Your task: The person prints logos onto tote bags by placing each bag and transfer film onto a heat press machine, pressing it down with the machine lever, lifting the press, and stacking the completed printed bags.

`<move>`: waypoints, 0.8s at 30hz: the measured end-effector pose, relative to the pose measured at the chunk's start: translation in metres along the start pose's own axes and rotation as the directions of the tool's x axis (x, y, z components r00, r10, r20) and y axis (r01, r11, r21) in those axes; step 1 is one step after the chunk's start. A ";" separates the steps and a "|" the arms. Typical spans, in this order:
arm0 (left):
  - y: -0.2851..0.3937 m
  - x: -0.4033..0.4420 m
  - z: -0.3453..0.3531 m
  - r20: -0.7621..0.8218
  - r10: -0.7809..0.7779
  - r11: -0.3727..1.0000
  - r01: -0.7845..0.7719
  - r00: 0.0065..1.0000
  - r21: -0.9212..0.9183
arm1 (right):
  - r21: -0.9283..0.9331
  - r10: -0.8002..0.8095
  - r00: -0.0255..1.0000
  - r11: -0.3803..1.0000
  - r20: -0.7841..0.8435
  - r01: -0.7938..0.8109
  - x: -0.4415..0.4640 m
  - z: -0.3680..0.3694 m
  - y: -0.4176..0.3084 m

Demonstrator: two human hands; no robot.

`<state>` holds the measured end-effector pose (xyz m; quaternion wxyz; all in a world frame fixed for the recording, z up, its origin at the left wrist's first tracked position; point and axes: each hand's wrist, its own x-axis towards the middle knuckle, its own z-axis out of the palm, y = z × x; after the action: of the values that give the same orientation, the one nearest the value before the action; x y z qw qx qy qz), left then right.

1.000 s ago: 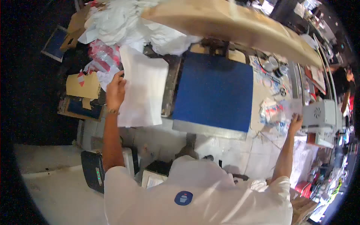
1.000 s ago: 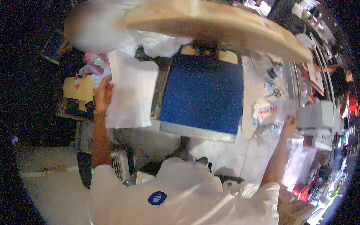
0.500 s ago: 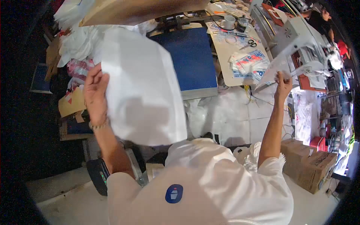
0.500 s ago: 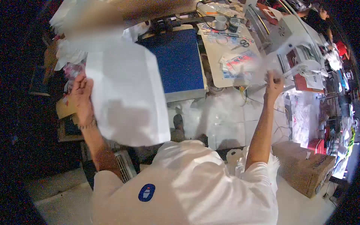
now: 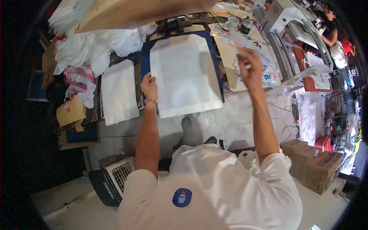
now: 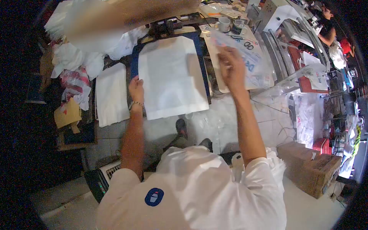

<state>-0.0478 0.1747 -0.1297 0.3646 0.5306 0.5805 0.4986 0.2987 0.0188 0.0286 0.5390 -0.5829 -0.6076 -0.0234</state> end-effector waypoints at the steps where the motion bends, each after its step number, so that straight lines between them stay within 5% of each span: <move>1: 0.002 0.001 0.001 0.003 0.010 0.997 -0.010 1.000 0.075 | -0.042 -0.022 0.997 0.999 0.075 0.026 -0.001 0.022 -0.004; 3: -0.001 0.004 0.001 0.006 0.015 0.989 -0.016 1.000 0.150 | -0.178 -0.166 0.977 0.966 0.136 0.189 -0.004 0.073 -0.011; 6: -0.005 0.010 -0.002 0.019 0.024 0.962 -0.028 1.000 0.271 | -0.140 -0.109 0.934 0.976 0.340 0.165 -0.029 0.156 -0.015; 8: 0.002 0.007 -0.016 -0.025 0.370 0.882 -0.344 0.929 0.321 | -0.139 -0.106 0.911 0.975 0.400 0.175 -0.050 0.196 -0.023; 9: 0.016 0.009 -0.024 -0.019 0.372 0.881 -0.347 0.928 0.321 | -0.028 -0.106 0.919 0.992 0.380 0.126 -0.061 0.209 -0.036; 11: 0.070 0.010 -0.044 0.228 0.234 0.972 -0.229 0.945 -0.047 | 0.081 -0.097 0.929 0.994 0.357 0.073 -0.066 0.211 -0.045; 13: 0.162 0.008 -0.062 0.489 0.153 0.985 -0.175 0.859 0.000 | -0.008 -0.018 0.919 1.000 0.394 0.023 -0.059 0.193 -0.043; 14: 0.212 0.005 -0.069 0.594 0.272 0.931 -0.363 0.757 0.036 | -0.149 0.096 0.904 0.988 0.417 -0.036 -0.063 0.189 -0.032; 16: 0.293 0.008 -0.077 0.707 0.520 0.745 -0.660 0.479 -0.100 | -0.247 0.099 0.907 0.969 0.408 0.005 -0.066 0.180 -0.019; 18: 0.361 0.025 -0.076 0.601 0.785 0.400 -0.863 0.150 -0.308 | -0.340 0.110 0.896 0.939 0.429 0.047 -0.072 0.178 -0.006; 19: 0.396 0.068 -0.090 0.684 0.729 0.015 -1.000 0.010 -0.001 | -0.349 0.118 0.901 0.936 0.417 0.039 -0.074 0.180 -0.002; 20: 0.422 0.110 -0.108 0.782 0.619 -0.412 -0.875 -0.067 0.252 | -0.340 0.097 0.900 0.939 0.426 0.060 -0.075 0.180 0.002; 24: 0.513 0.206 -0.085 0.730 0.680 -0.462 -0.734 0.067 0.498 | -0.312 0.086 0.898 0.948 0.431 0.059 -0.077 0.177 0.005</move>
<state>-0.0346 0.3290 0.4076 -0.4092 0.8720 0.1858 0.1942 0.1707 0.0840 -0.1012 0.2876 -0.6564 -0.6973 0.0150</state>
